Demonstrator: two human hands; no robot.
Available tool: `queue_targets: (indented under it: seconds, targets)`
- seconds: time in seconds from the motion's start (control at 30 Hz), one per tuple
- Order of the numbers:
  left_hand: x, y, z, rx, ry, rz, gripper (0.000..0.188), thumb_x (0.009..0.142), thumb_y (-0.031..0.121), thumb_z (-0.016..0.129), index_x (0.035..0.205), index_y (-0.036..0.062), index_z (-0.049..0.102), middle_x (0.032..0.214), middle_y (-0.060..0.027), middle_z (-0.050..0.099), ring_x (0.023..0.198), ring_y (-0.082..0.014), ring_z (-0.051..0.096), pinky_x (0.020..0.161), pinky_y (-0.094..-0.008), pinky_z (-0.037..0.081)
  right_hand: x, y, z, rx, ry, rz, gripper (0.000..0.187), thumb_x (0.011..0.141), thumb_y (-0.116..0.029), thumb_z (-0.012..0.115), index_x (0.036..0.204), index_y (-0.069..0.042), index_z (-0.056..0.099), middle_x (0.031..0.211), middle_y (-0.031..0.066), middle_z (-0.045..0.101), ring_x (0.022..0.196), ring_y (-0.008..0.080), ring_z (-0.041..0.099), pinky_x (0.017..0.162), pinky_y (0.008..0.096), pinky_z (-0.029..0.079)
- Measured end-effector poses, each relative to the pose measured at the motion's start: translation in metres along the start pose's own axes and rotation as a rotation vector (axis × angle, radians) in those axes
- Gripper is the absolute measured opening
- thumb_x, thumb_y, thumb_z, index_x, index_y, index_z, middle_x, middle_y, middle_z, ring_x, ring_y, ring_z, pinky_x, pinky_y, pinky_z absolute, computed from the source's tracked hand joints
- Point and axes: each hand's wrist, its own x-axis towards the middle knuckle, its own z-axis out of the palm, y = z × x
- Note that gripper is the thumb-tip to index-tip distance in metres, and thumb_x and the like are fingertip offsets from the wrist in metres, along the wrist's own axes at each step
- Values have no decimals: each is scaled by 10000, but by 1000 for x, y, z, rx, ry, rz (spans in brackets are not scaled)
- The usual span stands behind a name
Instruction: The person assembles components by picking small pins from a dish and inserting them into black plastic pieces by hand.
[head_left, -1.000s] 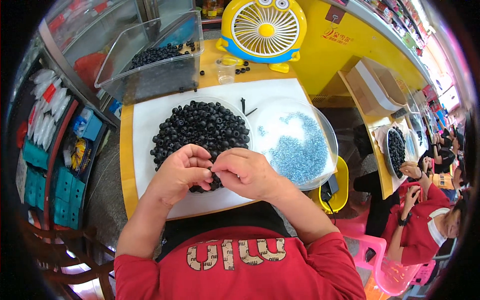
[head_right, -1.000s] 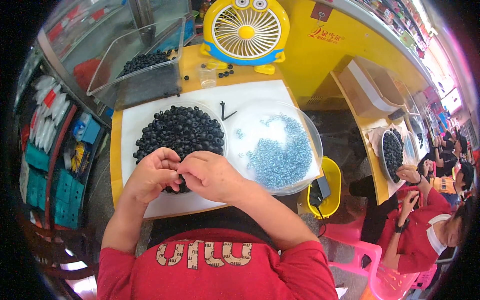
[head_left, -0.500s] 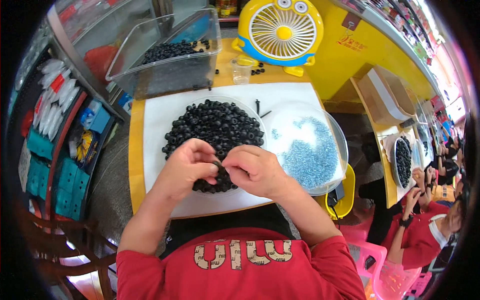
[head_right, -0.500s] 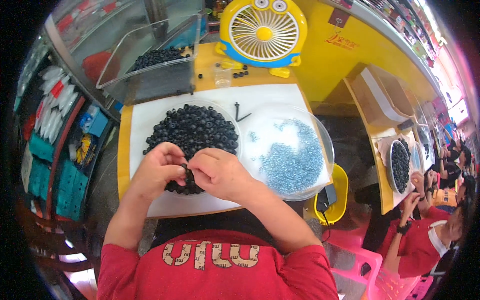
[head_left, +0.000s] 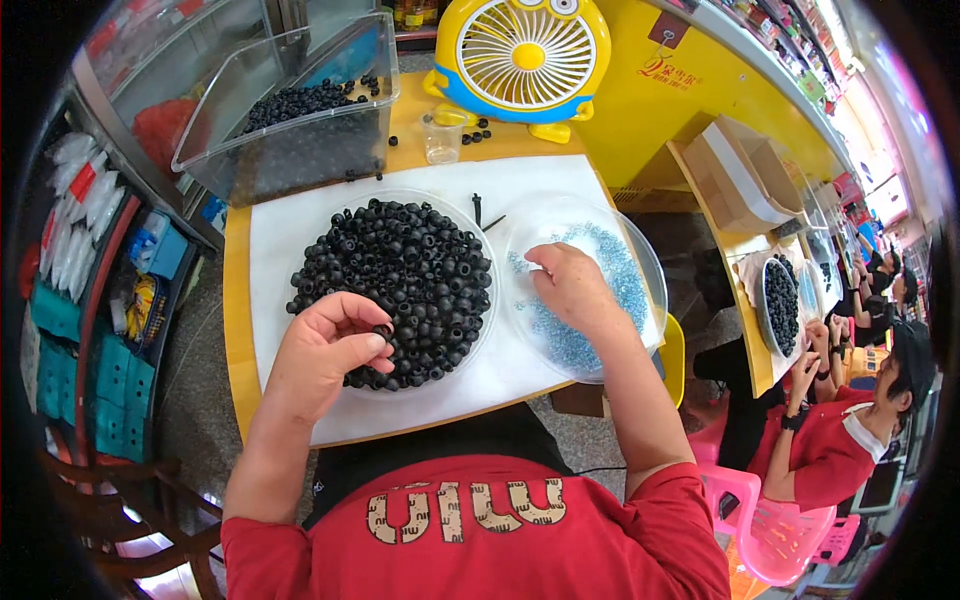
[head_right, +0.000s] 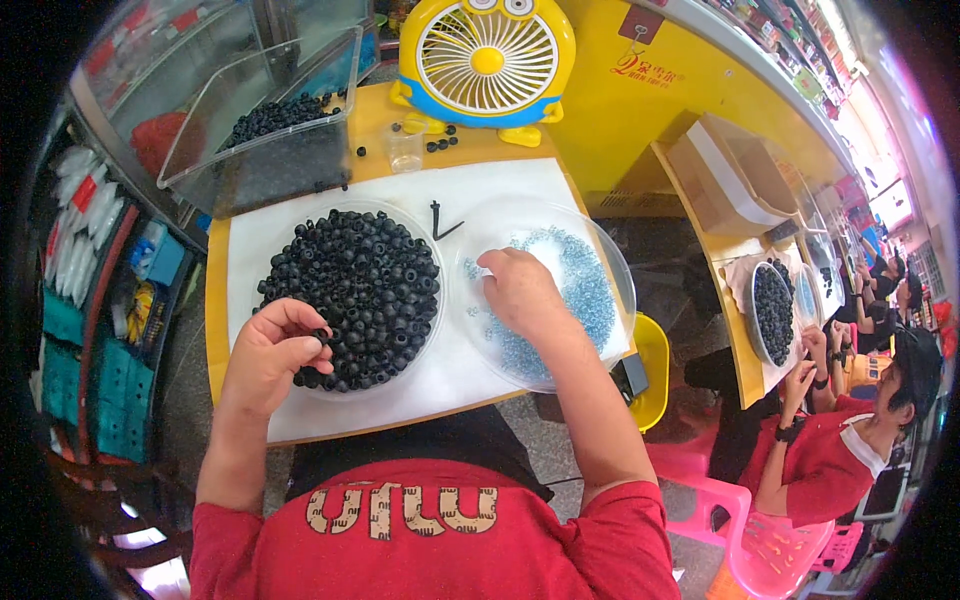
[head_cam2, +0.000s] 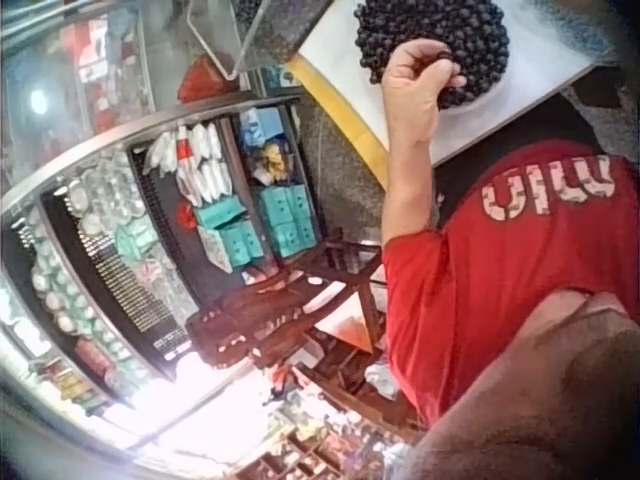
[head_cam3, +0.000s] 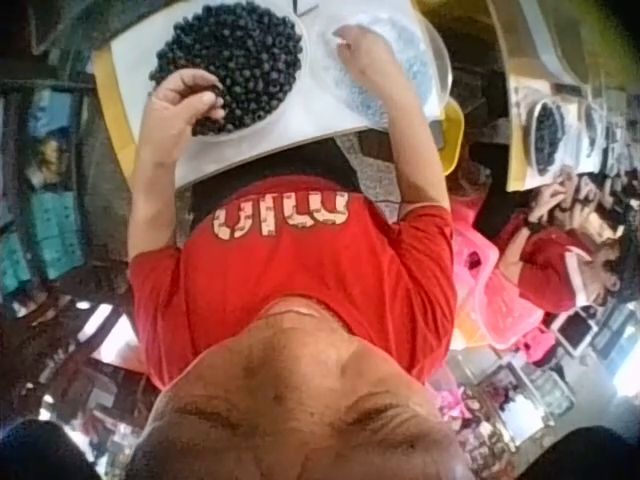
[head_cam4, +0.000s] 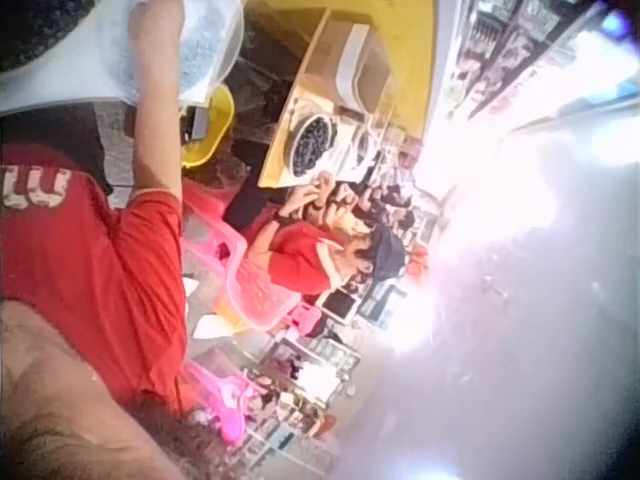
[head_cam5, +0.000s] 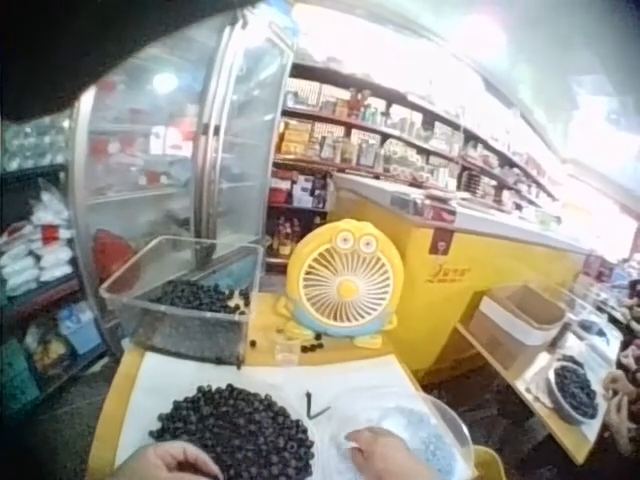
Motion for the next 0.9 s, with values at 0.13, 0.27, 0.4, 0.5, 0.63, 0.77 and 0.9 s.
queue_targets:
  seconds: [0.13, 0.27, 0.4, 0.5, 0.63, 0.77, 0.9]
  targets:
    - [-3, -4, 5, 2, -36, -41, 149, 729, -44, 543, 868, 8, 536, 813, -56, 550, 696, -122, 567, 608, -256, 513, 6, 5, 12, -172, -51, -14, 163, 711, -55, 492, 848, -22, 575, 833, 173, 565, 834, 328, 531, 746, 389, 430]
    - [-7, -7, 9, -1, -52, -72, 152, 726, -46, 542, 869, 7, 535, 820, -59, 547, 696, -121, 565, 610, -253, 512, 4, 7, 11, -72, -1, 50, 154, 697, -55, 499, 829, -29, 574, 827, 169, 570, 822, 332, 532, 745, 389, 429]
    - [-8, -9, 19, -17, -47, -95, 184, 723, -53, 536, 896, 6, 517, 840, -67, 539, 714, -133, 563, 625, -254, 506, -3, -7, -4, 270, 92, 160, 120, 727, -33, 526, 831, -23, 584, 762, 86, 603, 703, 203, 575, 651, 273, 454]
    - [-3, -13, 32, -53, -58, -107, 215, 724, -54, 531, 928, 3, 493, 862, -81, 532, 737, -145, 560, 638, -255, 502, -15, -32, -15, 593, 14, 172, 103, 720, -25, 549, 815, -33, 587, 741, 67, 603, 660, 148, 575, 620, 240, 452]
    - [2, -22, 40, -43, -63, -108, 255, 726, -49, 536, 965, 8, 465, 877, -91, 527, 757, -147, 554, 649, -259, 498, -28, -72, -17, 635, 3, -131, 112, 689, 15, 573, 786, -41, 574, 719, 42, 589, 671, 126, 563, 592, 237, 448]
    - [0, -21, 41, -42, -63, -81, 277, 724, -48, 544, 978, 26, 459, 872, -76, 532, 748, -139, 556, 643, -261, 495, -29, -87, -13, 409, 19, -401, 149, 636, 20, 569, 767, -48, 548, 697, 90, 554, 644, 239, 561, 565, 295, 465]
    - [-3, -24, 39, 112, -60, -19, 283, 727, -42, 550, 985, 23, 452, 875, -50, 523, 775, -102, 533, 662, -233, 476, -30, -91, -9, 354, 15, -463, 172, 616, 17, 569, 773, -47, 546, 698, 85, 554, 639, 249, 554, 556, 306, 463]
